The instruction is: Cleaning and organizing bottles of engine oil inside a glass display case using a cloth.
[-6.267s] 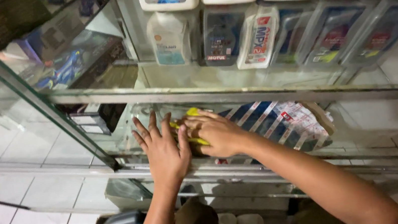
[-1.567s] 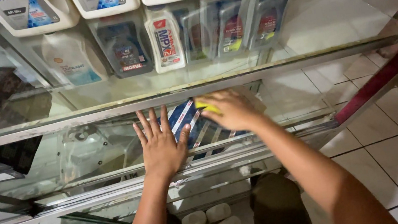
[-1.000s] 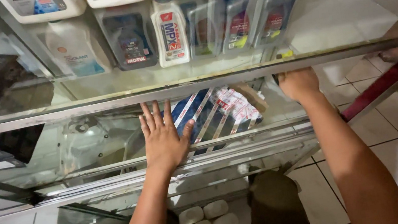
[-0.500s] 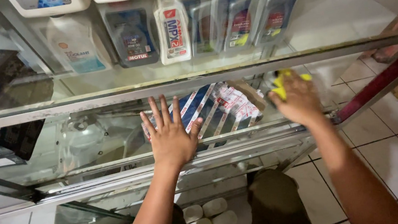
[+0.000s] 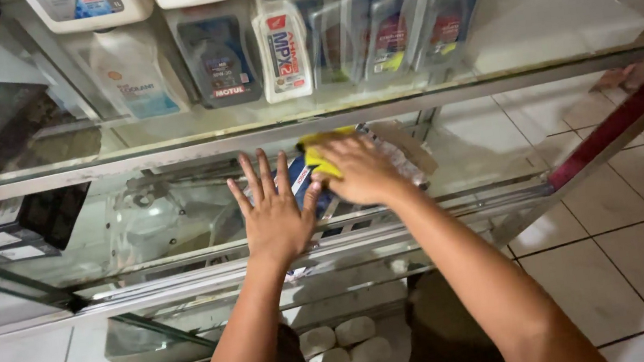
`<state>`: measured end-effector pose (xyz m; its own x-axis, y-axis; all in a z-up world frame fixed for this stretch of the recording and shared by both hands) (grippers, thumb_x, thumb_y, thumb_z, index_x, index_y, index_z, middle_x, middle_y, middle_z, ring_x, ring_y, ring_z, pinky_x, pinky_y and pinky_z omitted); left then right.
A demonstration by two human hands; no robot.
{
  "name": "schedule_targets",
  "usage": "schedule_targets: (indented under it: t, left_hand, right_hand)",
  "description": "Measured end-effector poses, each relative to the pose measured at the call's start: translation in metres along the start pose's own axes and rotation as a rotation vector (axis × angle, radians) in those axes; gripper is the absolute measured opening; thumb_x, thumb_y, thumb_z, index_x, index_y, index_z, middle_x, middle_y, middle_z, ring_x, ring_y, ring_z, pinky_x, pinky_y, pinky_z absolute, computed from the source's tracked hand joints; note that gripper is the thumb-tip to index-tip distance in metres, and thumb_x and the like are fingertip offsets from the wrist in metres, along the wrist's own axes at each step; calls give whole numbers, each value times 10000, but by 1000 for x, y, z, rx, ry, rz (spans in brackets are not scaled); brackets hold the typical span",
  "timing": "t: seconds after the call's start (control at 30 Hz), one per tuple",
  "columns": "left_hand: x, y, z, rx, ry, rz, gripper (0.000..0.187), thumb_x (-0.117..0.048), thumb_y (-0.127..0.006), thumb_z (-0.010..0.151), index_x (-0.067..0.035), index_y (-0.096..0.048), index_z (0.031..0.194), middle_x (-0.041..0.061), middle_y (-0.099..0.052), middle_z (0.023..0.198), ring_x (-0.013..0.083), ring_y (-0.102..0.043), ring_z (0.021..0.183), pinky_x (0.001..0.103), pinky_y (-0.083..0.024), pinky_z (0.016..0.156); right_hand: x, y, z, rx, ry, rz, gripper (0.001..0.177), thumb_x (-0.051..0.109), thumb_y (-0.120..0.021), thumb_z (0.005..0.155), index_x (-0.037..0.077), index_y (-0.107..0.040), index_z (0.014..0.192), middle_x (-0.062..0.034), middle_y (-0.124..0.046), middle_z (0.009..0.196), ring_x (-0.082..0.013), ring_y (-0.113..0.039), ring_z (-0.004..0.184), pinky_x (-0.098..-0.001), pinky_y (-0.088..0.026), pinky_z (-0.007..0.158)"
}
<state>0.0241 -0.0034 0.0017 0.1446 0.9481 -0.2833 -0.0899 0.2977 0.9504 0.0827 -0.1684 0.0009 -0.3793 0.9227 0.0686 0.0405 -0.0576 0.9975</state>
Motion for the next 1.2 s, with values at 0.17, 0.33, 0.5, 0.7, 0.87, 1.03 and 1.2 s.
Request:
schedule_targets:
  t: [0.17, 0.33, 0.5, 0.7, 0.87, 1.03, 1.2]
  left_hand:
    - [1, -3, -2, -13, 10, 6, 861, -700, -247, 1009, -112, -199, 1636, 216, -108, 1709, 391, 108, 1582, 650, 102, 1221]
    - [3, -7, -2, -55, 2, 5, 877, -713, -260, 999, -113, -200, 1636, 216, -105, 1708, 398, 113, 1579, 659, 101, 1219]
    - [3, -2, -5, -70, -37, -35, 857, -696, -205, 1015, -97, -217, 1629, 238, -134, 1695, 403, 85, 1581, 662, 86, 1212]
    - [7, 17, -13, -226, -23, -40, 817, -679, -313, 996, -132, -309, 1602, 232, -229, 1672, 431, 5, 1578, 710, 73, 1180]
    - [77, 41, -17, -316, 218, 221, 831, -662, -496, 908, -137, -468, 1552, 222, -408, 1614, 443, -158, 1572, 728, -49, 1169]
    - [116, 38, -31, -328, 241, 123, 798, -623, -431, 960, -82, -460, 1545, 244, -318, 1665, 520, -43, 1570, 749, -8, 1165]
    - [113, 39, -29, -177, 138, 49, 836, -690, -324, 985, -110, -352, 1587, 235, -267, 1660, 522, 11, 1559, 735, 17, 1175]
  right_hand:
    - [-54, 26, -19, 6, -244, 40, 678, 642, -316, 1026, 187, -552, 1470, -101, -554, 1514, -288, -423, 1480, -503, -266, 1205]
    - [-169, -2, -34, -74, -406, -36, 833, 738, -279, 1025, 98, -525, 1500, -207, -532, 1536, -363, -414, 1485, -479, -233, 1248]
    - [-257, -23, -58, -93, -577, 5, 894, 811, -241, 985, 177, -391, 1597, -186, -387, 1639, -387, -326, 1513, -541, -228, 1223]
    - [-238, -9, -65, -122, -600, -38, 827, 742, -326, 995, 125, -533, 1505, -216, -551, 1509, -392, -471, 1429, -509, -362, 1175]
    - [-227, -7, -68, -229, -613, -90, 630, 632, -469, 998, 101, -723, 1222, -193, -725, 1225, -386, -659, 1217, -509, -516, 1018]
    - [-171, -14, -52, -314, -620, -159, 560, 561, -567, 977, 56, -810, 972, -203, -788, 963, -385, -753, 1006, -476, -583, 885]
    - [-23, -6, -24, -109, -357, -95, 666, 596, -421, 1033, 123, -525, 1491, -153, -583, 1452, -373, -478, 1397, -587, -352, 1124]
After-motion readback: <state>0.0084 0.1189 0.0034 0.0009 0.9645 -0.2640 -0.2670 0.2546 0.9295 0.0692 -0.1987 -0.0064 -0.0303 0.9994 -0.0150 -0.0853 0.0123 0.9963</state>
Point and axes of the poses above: each hand's wrist, its own z-axis towards the middle knuckle, its own y-axis out of the back of the hand, x = y × z, the point moved 3 cm from there along z, towards the middle knuckle
